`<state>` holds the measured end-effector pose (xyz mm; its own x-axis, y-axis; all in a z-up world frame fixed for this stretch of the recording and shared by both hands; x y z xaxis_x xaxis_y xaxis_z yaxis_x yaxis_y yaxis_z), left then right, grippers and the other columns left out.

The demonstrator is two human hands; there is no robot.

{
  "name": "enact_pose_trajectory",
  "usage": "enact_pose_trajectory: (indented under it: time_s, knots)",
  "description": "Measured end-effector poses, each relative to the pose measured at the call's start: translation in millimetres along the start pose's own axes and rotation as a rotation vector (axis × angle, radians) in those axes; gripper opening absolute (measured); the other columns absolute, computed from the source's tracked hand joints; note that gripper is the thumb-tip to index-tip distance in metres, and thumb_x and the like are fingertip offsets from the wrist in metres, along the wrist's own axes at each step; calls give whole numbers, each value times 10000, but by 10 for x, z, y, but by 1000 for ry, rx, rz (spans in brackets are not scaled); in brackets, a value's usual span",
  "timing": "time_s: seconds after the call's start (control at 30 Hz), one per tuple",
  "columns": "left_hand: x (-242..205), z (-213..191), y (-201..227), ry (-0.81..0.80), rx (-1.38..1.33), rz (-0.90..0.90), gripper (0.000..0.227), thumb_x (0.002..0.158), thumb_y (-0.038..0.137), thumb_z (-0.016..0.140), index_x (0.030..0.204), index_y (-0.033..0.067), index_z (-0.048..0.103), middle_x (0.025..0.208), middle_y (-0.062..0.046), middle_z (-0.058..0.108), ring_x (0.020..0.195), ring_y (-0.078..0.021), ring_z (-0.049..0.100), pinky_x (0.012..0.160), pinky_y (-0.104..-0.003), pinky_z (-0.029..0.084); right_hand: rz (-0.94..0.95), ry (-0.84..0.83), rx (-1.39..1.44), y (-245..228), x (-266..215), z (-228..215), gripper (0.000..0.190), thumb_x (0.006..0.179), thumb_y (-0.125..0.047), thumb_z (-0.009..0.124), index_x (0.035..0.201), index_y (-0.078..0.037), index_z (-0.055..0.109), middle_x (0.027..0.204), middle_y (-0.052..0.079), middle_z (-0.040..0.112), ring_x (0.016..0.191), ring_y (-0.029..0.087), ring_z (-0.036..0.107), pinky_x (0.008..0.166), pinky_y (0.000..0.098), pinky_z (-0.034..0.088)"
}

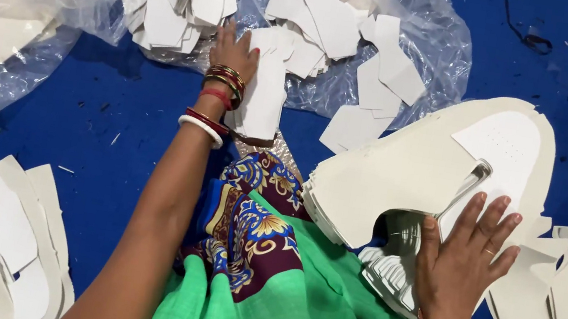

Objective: The person organizes and stacks white shoe upper components and inserts on the floor.

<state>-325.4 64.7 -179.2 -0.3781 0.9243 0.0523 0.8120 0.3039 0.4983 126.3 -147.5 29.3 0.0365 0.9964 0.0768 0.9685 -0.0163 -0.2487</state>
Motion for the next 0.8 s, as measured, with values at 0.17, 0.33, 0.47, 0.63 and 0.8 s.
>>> enact_pose_trajectory:
  time_s: [0.17,0.33,0.47,0.63,0.8]
  knots:
    - [2,-47,82,8,16,40,433,952,264,677,1329,65,601,1574,-196,385,1477,-389,297,1183,-525,293,-2,11,-10,-24,0,-4,810,1053,-579,321,1645,-36,215,1732,205,76,1591,413,-8,1193,707,49]
    - [323,46,36,33,-67,-7,310,908,193,690,1196,90,639,1279,-176,582,1242,-370,524,1065,-500,462,-19,26,-4,-19,-36,-15,793,1067,-570,334,1651,-44,227,1737,192,87,1603,402,8,1205,703,60]
    - [469,187,-59,38,-29,16,273,833,183,743,1066,91,634,1189,-186,552,1174,-386,529,1039,-486,464,-15,48,-12,11,-36,15,788,1062,-566,352,1653,-57,238,1740,176,90,1603,394,15,1202,702,64]
    - [432,-37,40,-76,-62,-78,254,814,196,768,988,118,600,1191,-140,518,1158,-381,523,1006,-481,481,-8,50,-13,-2,-36,9,780,1065,-567,360,1657,-74,240,1750,151,84,1610,376,17,1210,698,65]
    - [362,-217,74,-134,-47,-52,183,837,195,748,964,120,639,1176,-161,563,1130,-388,558,1011,-463,484,-12,48,-4,-8,-30,11,786,1060,-574,355,1655,-73,239,1745,149,78,1604,375,10,1204,698,57]
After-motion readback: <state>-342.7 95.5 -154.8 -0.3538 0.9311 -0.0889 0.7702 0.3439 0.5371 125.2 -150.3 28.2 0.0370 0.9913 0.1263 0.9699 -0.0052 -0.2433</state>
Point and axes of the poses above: each hand's wrist, its own x-axis towards the middle knuckle, its own z-axis out of the palm, y = z × x, the point moved 2 cm from there along x, towards the middle knuckle
